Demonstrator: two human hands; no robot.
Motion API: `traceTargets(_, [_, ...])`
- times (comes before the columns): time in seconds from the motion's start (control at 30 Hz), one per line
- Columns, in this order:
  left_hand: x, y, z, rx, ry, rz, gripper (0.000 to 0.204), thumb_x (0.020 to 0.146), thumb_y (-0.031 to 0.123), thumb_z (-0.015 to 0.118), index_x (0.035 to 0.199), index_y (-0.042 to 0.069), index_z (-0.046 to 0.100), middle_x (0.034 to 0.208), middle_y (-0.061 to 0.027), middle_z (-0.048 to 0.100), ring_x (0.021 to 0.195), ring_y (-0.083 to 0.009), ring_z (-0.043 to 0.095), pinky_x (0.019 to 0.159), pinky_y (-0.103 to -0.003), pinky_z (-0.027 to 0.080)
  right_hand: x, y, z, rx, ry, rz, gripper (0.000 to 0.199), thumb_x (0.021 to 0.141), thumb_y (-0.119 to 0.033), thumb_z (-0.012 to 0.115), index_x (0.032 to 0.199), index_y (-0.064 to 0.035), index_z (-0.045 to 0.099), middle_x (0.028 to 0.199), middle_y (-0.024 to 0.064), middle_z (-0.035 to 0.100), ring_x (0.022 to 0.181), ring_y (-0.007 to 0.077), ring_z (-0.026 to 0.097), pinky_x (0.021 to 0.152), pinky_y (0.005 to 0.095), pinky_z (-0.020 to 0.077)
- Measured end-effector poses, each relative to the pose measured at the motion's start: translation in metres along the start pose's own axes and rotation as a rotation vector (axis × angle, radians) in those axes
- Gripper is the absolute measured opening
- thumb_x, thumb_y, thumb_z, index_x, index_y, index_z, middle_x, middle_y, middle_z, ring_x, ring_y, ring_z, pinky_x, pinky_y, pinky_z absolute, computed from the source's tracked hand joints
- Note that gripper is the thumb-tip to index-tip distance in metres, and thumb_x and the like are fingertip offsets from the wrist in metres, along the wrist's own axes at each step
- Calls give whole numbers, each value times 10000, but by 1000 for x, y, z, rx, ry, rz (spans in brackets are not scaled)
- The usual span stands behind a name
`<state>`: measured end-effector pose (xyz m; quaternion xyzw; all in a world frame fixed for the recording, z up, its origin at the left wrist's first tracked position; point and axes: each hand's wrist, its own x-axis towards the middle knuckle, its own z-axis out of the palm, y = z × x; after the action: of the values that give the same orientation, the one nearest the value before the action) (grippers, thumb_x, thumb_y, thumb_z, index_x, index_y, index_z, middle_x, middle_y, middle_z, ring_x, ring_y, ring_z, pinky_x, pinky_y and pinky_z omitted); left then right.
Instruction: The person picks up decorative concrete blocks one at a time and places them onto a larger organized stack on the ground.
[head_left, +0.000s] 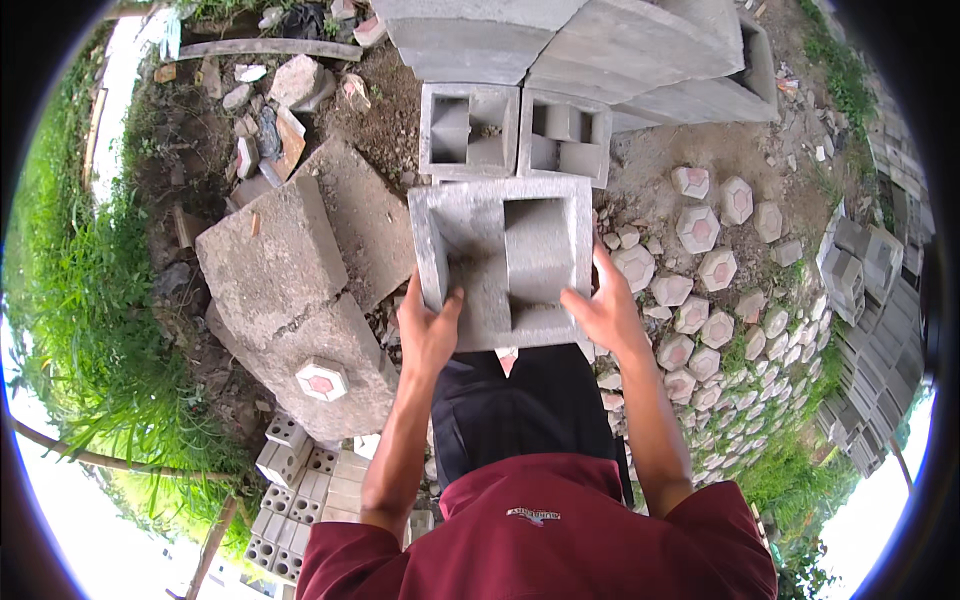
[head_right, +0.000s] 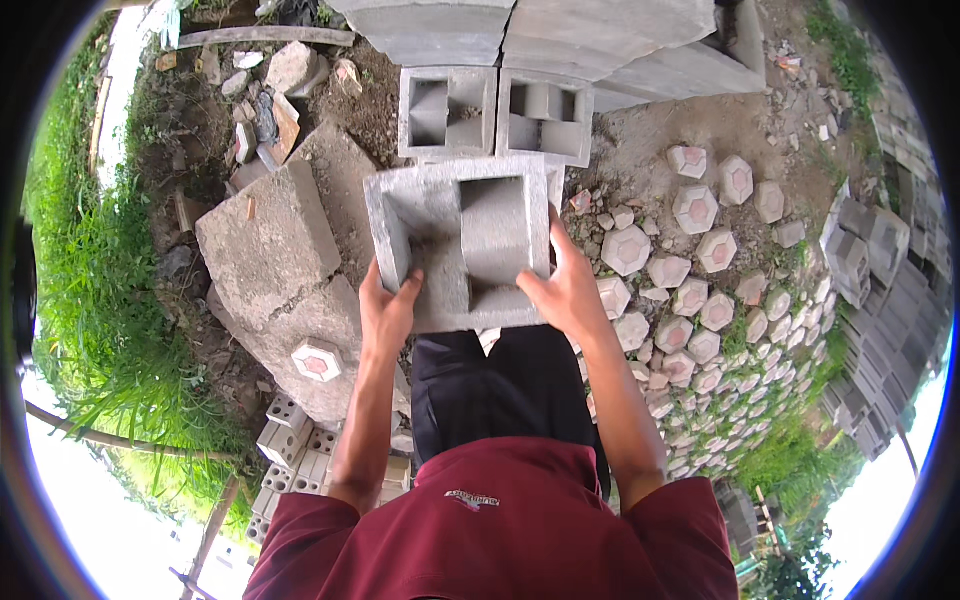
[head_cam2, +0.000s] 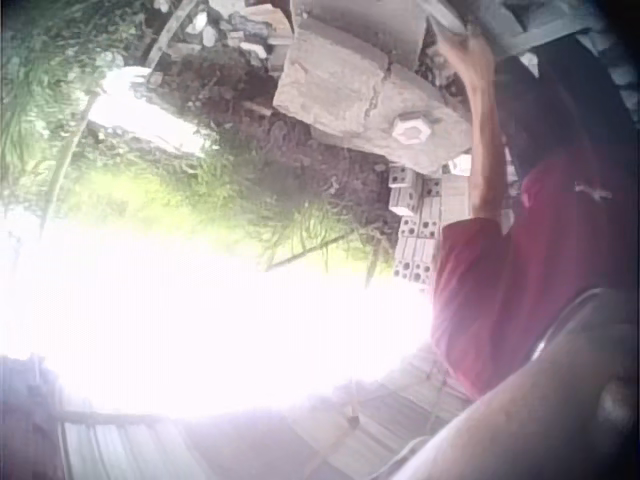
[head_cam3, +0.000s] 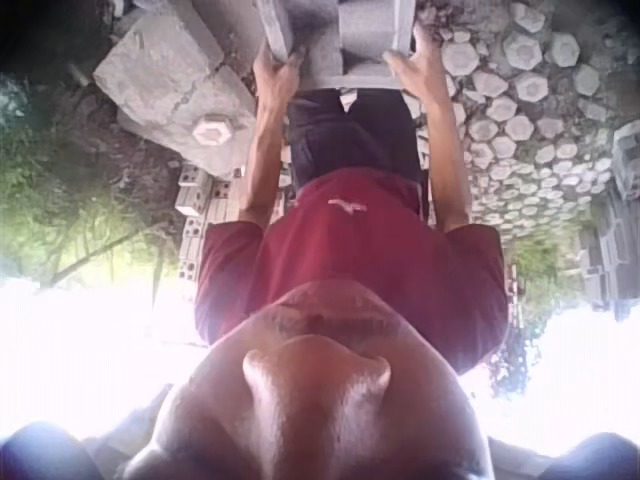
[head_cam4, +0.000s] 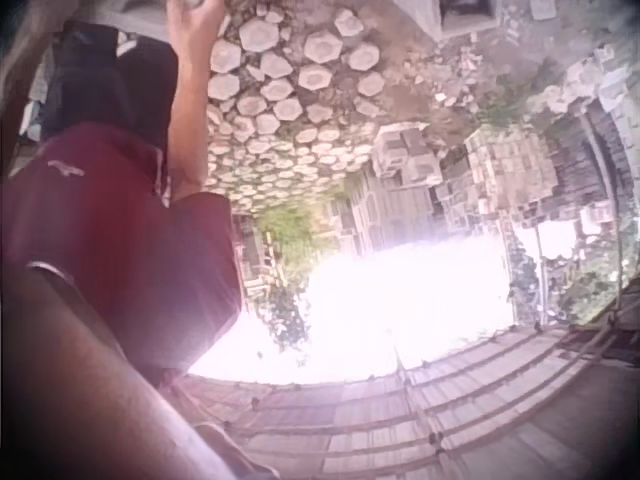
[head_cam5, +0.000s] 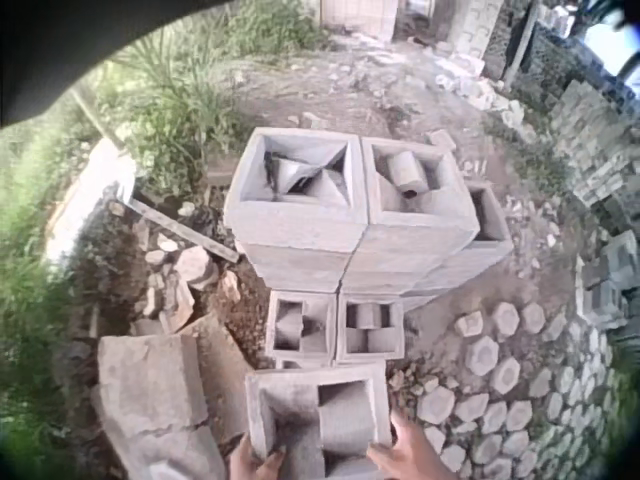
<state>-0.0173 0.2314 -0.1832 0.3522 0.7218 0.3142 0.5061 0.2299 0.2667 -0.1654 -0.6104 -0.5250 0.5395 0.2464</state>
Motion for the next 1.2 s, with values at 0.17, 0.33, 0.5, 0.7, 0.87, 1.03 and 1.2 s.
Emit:
traceTargets(0.17, [-109,57,-19,-17,-65,-31,510,824,75,657,1290,-52,497,1034,-133,669,928,-160,600,863,-294,458,-105,-56,-25,343,35,83,940,743,-66,667,1513,4,133,1507,204,302,1393,290,291,1123,368,252])
traceTargets(0.33, [-125,114,-39,201,-292,-50,541,817,89,639,1318,-39,481,974,-142,679,882,-173,616,823,-323,479,-164,-60,-19,670,90,253,982,672,6,653,1520,-15,157,1396,135,434,1226,218,453,1007,322,383])
traceTargets(0.5, [-120,122,-55,16,-492,157,497,827,29,622,1296,-62,483,1139,-116,615,1027,-170,562,901,-304,436,-197,-107,-9,713,369,130,890,635,21,599,1471,-7,291,1211,104,549,1005,168,550,824,287,461])
traceTargets(0.7, [-94,167,-67,-278,-795,-229,770,808,208,723,1414,62,272,1269,-134,461,1146,-242,479,929,-381,441,-223,-146,16,817,641,86,917,623,12,607,1484,-36,294,1131,146,590,939,188,574,752,296,472])
traceTargets(0.87, [-102,164,-45,-162,-972,-160,751,785,194,724,1385,70,289,1234,-141,466,1141,-262,479,925,-413,448,-269,-131,48,870,909,151,860,644,6,607,1463,-20,344,1128,125,604,877,172,573,753,281,475])
traceTargets(1.03, [-131,170,-24,-8,-1223,-62,734,794,224,730,1366,59,301,1228,-166,473,1110,-274,518,880,-416,483,-328,-136,73,949,1131,93,882,649,28,586,1487,-55,323,1154,74,597,930,150,559,781,259,470])
traceTargets(1.2, [-170,173,21,99,-1405,-172,761,824,353,738,1364,52,293,1212,-159,491,1080,-272,550,859,-409,501,-383,-130,99,922,1355,86,895,643,13,586,1492,-59,313,1134,78,591,945,175,564,782,273,477])
